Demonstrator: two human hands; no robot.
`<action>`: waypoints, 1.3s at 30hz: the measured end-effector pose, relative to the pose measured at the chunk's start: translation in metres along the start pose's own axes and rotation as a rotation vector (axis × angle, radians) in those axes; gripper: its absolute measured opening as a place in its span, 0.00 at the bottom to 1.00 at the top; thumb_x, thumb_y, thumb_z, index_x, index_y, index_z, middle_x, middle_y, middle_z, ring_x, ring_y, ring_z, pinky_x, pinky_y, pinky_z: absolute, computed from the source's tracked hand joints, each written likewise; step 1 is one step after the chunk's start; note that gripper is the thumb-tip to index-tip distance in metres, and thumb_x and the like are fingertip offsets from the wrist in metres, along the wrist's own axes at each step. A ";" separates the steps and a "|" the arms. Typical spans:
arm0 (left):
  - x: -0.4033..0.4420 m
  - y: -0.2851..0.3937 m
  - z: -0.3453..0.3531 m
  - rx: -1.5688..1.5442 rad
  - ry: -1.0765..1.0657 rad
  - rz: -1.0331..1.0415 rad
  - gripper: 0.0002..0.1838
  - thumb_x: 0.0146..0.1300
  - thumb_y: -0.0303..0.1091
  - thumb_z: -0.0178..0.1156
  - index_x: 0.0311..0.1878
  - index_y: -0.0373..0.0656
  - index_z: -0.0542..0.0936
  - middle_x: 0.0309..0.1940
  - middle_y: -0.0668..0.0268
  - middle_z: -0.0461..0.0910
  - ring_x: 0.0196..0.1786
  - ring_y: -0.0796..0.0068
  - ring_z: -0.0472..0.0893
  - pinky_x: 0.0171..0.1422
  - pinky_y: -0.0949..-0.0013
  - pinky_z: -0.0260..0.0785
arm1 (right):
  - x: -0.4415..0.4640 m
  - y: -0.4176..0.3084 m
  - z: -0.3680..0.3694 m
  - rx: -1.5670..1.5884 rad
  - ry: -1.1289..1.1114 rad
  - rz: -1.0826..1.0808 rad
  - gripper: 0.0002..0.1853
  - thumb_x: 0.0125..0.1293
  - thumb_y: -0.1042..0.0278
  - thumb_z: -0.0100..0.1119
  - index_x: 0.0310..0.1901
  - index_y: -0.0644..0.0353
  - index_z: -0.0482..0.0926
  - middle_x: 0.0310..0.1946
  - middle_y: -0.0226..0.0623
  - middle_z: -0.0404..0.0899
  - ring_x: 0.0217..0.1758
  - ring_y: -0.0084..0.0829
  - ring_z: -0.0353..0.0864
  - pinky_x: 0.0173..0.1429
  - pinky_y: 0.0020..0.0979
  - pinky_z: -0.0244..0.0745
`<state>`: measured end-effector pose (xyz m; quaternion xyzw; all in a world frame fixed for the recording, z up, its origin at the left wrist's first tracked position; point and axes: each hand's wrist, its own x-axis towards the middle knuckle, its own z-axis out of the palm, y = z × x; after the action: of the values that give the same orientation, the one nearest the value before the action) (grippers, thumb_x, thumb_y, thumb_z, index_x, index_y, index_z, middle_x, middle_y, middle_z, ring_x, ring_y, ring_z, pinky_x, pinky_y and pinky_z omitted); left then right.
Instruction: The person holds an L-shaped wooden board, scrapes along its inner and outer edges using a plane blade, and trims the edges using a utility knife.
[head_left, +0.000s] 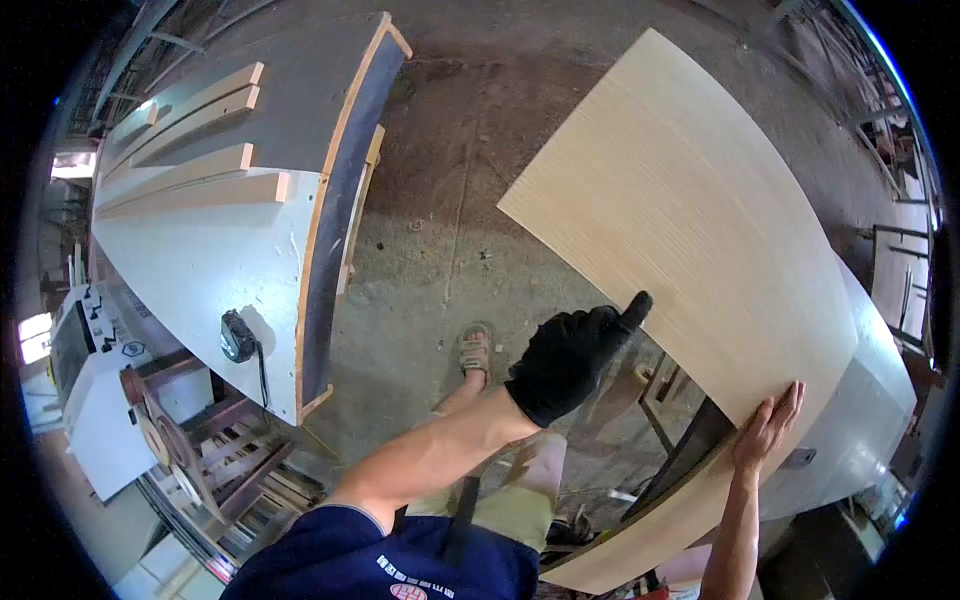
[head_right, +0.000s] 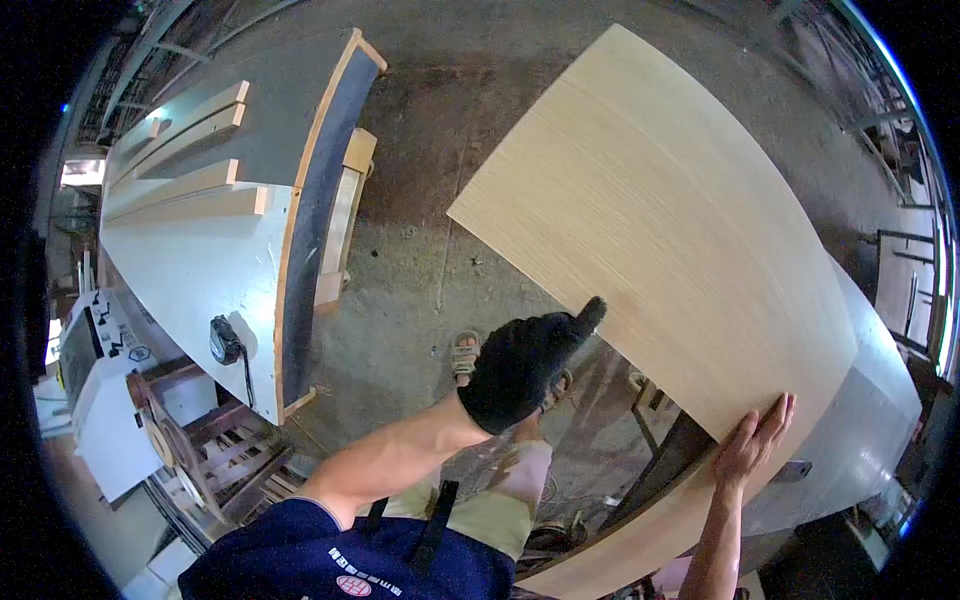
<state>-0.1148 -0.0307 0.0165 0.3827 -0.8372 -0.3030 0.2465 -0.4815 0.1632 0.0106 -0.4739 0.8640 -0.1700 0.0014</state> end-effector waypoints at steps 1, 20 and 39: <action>0.001 -0.004 0.000 0.035 0.028 -0.007 0.38 0.57 0.21 0.58 0.75 0.45 0.68 0.35 0.56 0.82 0.31 0.56 0.81 0.34 0.56 0.74 | -0.001 0.002 0.000 -0.004 -0.005 -0.009 0.31 0.78 0.54 0.44 0.75 0.64 0.60 0.78 0.51 0.54 0.83 0.48 0.50 0.83 0.48 0.44; -0.009 -0.019 -0.011 0.109 0.002 -0.124 0.31 0.64 0.24 0.55 0.73 0.42 0.70 0.40 0.51 0.85 0.38 0.53 0.85 0.40 0.54 0.79 | 0.000 0.003 -0.001 -0.010 -0.050 -0.018 0.33 0.79 0.53 0.42 0.77 0.64 0.56 0.79 0.49 0.51 0.83 0.45 0.48 0.84 0.44 0.43; -0.007 -0.132 -0.079 0.297 0.563 -0.241 0.28 0.69 0.24 0.53 0.74 0.45 0.70 0.30 0.54 0.80 0.28 0.57 0.81 0.32 0.58 0.75 | 0.001 0.009 0.006 0.138 -0.052 0.011 0.32 0.80 0.55 0.42 0.78 0.63 0.53 0.81 0.48 0.48 0.84 0.44 0.46 0.84 0.44 0.40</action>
<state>0.0052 -0.1196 -0.0215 0.5792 -0.7200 -0.0870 0.3722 -0.4882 0.1653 0.0027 -0.4721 0.8525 -0.2168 0.0578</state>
